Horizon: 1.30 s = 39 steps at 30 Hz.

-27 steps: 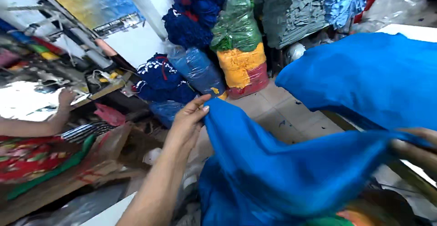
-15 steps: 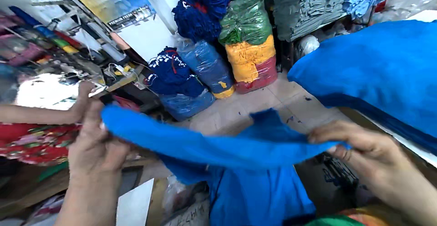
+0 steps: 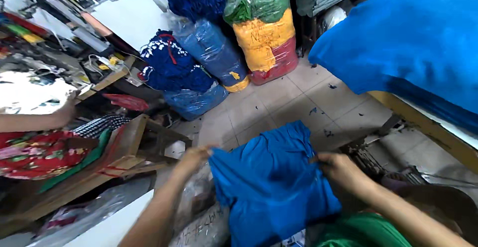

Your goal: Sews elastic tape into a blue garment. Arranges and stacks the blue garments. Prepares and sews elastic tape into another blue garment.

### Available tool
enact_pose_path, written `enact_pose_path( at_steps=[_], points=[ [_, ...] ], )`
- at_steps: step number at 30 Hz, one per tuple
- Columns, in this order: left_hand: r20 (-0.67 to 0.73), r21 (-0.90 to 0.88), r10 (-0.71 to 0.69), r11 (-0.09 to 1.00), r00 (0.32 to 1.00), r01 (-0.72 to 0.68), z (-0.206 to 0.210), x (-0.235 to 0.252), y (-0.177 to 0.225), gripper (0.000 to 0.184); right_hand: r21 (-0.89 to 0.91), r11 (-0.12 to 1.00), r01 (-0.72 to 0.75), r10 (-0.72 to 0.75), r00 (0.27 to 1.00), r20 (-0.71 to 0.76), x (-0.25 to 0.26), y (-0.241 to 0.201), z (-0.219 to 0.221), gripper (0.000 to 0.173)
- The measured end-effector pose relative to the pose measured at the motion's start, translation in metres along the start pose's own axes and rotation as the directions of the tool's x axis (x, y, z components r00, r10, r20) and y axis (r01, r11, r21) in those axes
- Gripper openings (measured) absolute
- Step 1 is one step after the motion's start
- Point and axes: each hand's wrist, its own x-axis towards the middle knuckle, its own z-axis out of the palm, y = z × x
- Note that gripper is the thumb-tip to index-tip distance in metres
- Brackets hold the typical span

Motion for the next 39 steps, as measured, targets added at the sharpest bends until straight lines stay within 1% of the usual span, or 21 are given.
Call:
enact_pose_path(
  at_steps=[2,3,6,8,10,11,12,13,14,15,16,17,20,21,23,24,26,29,33,35,39],
  points=[
    [-0.414,-0.224,0.096,0.953,0.905,-0.204,-0.045,0.013,0.007,0.031,0.008,0.985,0.171,-0.164,0.958,-0.237,0.021,-0.033,-0.012,0.021],
    [-0.524,-0.328,0.139,0.877,0.84,-0.351,-0.073,0.017,0.006,0.032,0.013,0.964,0.267,-0.248,0.913,-0.325,0.028,-0.053,-0.02,0.022],
    [-0.666,-0.547,0.227,0.5,0.711,-0.672,-0.139,0.015,-0.005,0.026,-0.033,0.807,0.59,-0.542,0.717,-0.439,0.033,-0.094,-0.032,0.02],
    [-0.656,-0.585,0.286,0.392,0.699,-0.71,-0.138,-0.004,-0.005,0.024,-0.074,0.708,0.703,-0.666,0.628,-0.403,0.03,-0.09,-0.024,0.016],
    [-0.479,-0.641,0.339,0.494,0.81,-0.587,-0.118,-0.025,-0.031,0.014,-0.186,0.696,0.693,-0.711,0.632,-0.309,0.024,-0.055,-0.006,0.014],
    [-0.317,-0.616,0.317,0.648,0.894,-0.448,-0.1,-0.035,-0.047,0.011,-0.253,0.721,0.645,-0.693,0.679,-0.242,0.016,-0.029,0.004,0.014],
    [-0.092,-0.477,0.251,0.838,0.964,-0.264,-0.077,-0.045,-0.057,0.016,-0.31,0.758,0.574,-0.636,0.755,-0.158,0.006,-0.002,0.015,0.016],
    [0.218,-0.16,0.129,0.983,0.967,-0.095,-0.052,-0.052,-0.054,0.021,-0.337,0.809,0.482,-0.526,0.849,-0.051,-0.006,0.024,0.024,0.018],
    [0.544,0.188,-0.065,0.981,0.837,-0.046,-0.023,-0.051,-0.046,0.023,-0.327,0.872,0.363,-0.356,0.931,0.084,-0.018,0.045,0.031,0.022],
    [0.716,0.437,-0.243,0.887,0.654,-0.149,0.014,-0.047,-0.042,0.024,-0.326,0.914,0.24,-0.174,0.96,0.218,-0.026,0.063,0.036,0.027],
    [0.766,0.565,-0.354,0.769,0.537,-0.299,0.05,-0.049,-0.041,0.025,-0.335,0.93,0.15,-0.044,0.952,0.302,-0.031,0.077,0.042,0.03],
    [0.749,0.648,-0.449,0.648,0.487,-0.4,0.08,-0.056,-0.034,0.029,-0.337,0.937,0.093,0.031,0.938,0.345,-0.034,0.085,0.046,0.031],
    [0.637,0.759,-0.616,0.398,0.463,-0.515,0.133,-0.075,-0.002,0.031,-0.335,0.942,0.032,0.116,0.904,0.412,-0.032,0.08,0.045,0.033],
    [0.633,0.757,-0.633,0.384,0.447,-0.528,0.14,-0.074,0.0,0.031,-0.348,0.937,0.025,0.135,0.894,0.427,-0.029,0.077,0.045,0.033],
    [0.685,0.714,-0.626,0.471,0.374,-0.518,0.145,-0.07,-0.017,0.032,-0.383,0.924,0.004,0.189,0.865,0.465,-0.024,0.078,0.047,0.028],
    [0.705,0.697,-0.624,0.523,0.337,-0.491,0.146,-0.07,-0.03,0.033,-0.382,0.924,-0.018,0.217,0.848,0.484,-0.024,0.079,0.047,0.03],
    [0.686,0.71,-0.667,0.524,0.291,-0.471,0.15,-0.073,-0.044,0.035,-0.333,0.94,-0.074,0.223,0.872,0.435,-0.026,0.08,0.047,0.044],
    [0.692,0.712,-0.608,0.481,0.39,-0.512,0.154,-0.081,-0.023,0.034,-0.213,0.945,-0.248,0.293,0.932,0.213,-0.024,0.077,0.047,0.052],
    [0.788,0.517,-0.15,0.687,0.597,-0.51,0.178,-0.083,0.021,0.037,-0.266,0.822,-0.504,0.564,0.784,0.258,-0.007,0.079,0.053,0.074],
    [0.754,0.384,0.034,0.787,0.656,-0.483,0.202,-0.086,0.033,0.044,-0.286,0.78,-0.556,0.624,0.727,0.288,-0.002,0.074,0.057,0.072],
    [0.653,0.352,0.141,0.813,0.744,-0.463,0.239,-0.101,0.039,0.069,-0.381,0.739,-0.555,0.663,0.701,0.263,-0.005,0.045,0.06,0.055]
  ],
)
